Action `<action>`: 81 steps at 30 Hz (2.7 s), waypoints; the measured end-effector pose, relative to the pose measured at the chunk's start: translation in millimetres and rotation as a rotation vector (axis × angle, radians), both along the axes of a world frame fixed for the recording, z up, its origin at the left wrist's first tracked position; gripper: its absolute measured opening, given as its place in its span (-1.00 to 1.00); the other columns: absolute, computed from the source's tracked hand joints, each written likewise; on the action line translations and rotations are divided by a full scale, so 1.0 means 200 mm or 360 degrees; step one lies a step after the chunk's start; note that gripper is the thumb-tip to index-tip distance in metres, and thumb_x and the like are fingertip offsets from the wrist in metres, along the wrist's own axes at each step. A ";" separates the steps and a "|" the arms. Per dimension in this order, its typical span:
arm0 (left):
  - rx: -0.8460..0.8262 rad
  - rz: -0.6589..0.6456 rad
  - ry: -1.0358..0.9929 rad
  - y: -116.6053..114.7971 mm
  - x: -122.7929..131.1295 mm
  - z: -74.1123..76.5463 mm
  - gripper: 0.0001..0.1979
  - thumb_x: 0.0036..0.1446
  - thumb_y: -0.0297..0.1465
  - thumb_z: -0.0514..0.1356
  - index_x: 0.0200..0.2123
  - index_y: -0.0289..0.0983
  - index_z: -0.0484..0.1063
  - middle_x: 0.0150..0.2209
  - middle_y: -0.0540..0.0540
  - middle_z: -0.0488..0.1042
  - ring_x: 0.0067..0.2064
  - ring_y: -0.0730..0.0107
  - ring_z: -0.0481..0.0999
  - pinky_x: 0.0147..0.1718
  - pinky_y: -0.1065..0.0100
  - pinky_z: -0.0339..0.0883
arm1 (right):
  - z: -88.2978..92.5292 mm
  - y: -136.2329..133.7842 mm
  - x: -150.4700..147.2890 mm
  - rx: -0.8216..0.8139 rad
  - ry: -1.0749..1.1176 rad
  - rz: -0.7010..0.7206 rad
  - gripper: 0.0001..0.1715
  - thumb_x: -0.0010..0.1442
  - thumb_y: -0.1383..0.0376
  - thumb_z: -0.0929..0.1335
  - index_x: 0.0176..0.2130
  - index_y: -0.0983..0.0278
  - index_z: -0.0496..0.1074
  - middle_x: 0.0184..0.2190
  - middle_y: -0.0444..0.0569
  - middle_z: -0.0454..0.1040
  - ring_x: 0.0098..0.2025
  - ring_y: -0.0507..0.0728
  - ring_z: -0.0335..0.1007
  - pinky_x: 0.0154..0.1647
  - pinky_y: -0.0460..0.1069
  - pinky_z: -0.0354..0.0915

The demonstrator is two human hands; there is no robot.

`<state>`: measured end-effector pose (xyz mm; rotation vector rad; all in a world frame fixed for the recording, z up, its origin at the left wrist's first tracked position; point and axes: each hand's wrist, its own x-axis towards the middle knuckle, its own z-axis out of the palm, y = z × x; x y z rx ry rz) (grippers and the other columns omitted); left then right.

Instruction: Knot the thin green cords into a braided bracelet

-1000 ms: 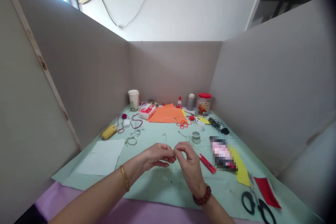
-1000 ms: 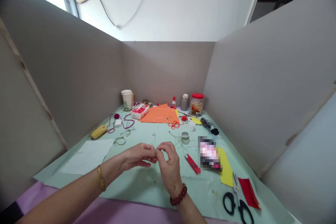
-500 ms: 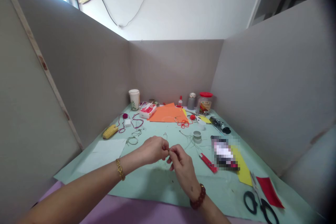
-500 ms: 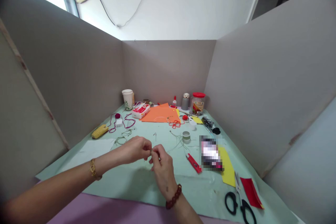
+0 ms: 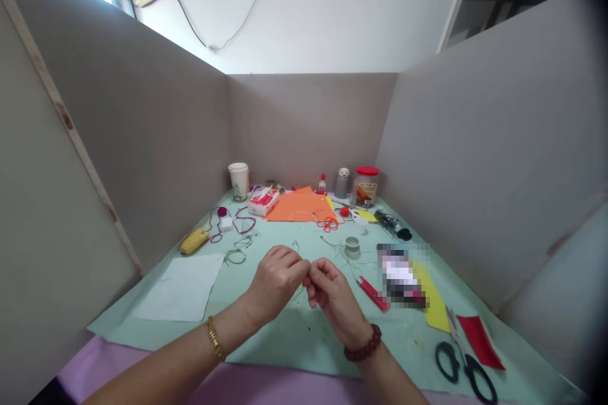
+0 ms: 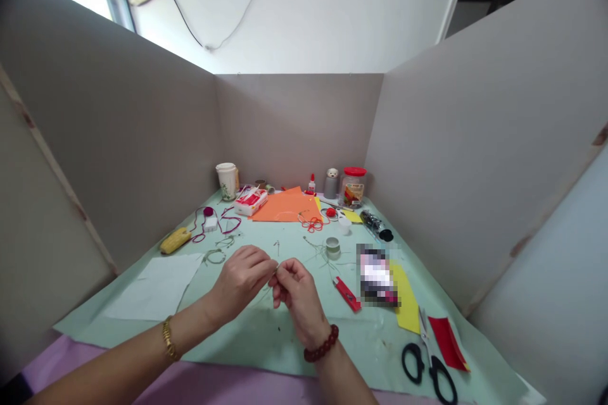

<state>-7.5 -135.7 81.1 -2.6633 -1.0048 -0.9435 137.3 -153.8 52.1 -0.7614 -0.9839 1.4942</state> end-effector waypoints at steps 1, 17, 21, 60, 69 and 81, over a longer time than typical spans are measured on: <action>-0.0018 -0.0047 -0.0040 0.00 -0.01 0.00 -0.71 0.24 -0.42 -0.05 -0.38 -0.22 0.44 -0.42 -0.10 0.43 -0.28 0.34 0.32 -0.18 0.30 0.10 | 0.01 0.00 0.01 -0.0022 0.0003 0.0073 -0.67 0.05 0.11 0.39 -0.42 0.29 0.26 -0.55 -0.16 0.36 -0.62 -0.08 0.16 -0.65 -0.16 0.13; -0.0607 -0.0294 -0.0434 0.01 0.01 0.00 -0.82 0.16 -0.40 0.05 -0.38 -0.20 0.46 -0.43 -0.07 0.42 -0.29 0.33 0.35 -0.16 0.29 0.12 | 0.00 0.01 0.10 -0.0218 -0.0129 0.0332 -0.60 -0.03 0.07 0.43 -0.43 0.30 0.26 -0.62 -0.23 0.31 -0.68 -0.13 0.10 -0.71 -0.20 0.01; -0.0739 -0.0194 -0.0530 0.00 0.02 -0.03 -0.87 0.11 -0.44 0.05 -0.43 -0.23 0.37 -0.43 -0.03 0.36 -0.32 0.38 0.30 -0.24 0.36 0.12 | 0.00 0.02 0.10 -0.0115 -0.0224 0.0224 -0.65 0.03 0.08 0.39 -0.40 0.29 0.27 -0.60 -0.22 0.33 -0.66 -0.10 0.14 -0.68 -0.19 0.08; -0.1300 -0.0082 -0.1291 0.02 0.13 -0.26 -0.81 0.14 -0.28 0.06 -0.44 -0.27 0.27 -0.45 0.03 0.31 -0.39 0.47 0.28 -0.37 0.45 0.16 | -0.10 0.04 0.08 0.0145 -0.0671 -0.0175 -0.71 0.14 0.12 0.30 -0.44 0.27 0.23 -0.62 -0.22 0.24 -0.67 -0.08 0.09 -0.70 -0.16 0.07; -0.1483 -0.0140 -0.1454 0.05 0.12 -0.30 -0.83 0.15 -0.29 0.05 -0.41 -0.27 0.25 -0.43 0.02 0.31 -0.35 0.46 0.34 -0.35 0.45 0.20 | -0.11 0.05 0.09 0.0109 -0.0842 -0.0157 -0.80 0.12 0.19 0.28 -0.41 0.28 0.28 -0.62 -0.21 0.26 -0.67 -0.05 0.12 -0.69 -0.14 0.09; -0.1615 -0.0264 -0.1563 0.06 0.13 -0.33 -0.84 0.12 -0.31 0.08 -0.43 -0.27 0.23 -0.47 0.03 0.28 -0.38 0.48 0.34 -0.36 0.44 0.20 | -0.12 0.07 0.11 0.0265 -0.1306 -0.0352 -0.84 0.06 0.26 0.28 -0.49 0.30 0.31 -0.68 -0.23 0.15 -0.59 -0.04 0.01 -0.57 -0.13 -0.02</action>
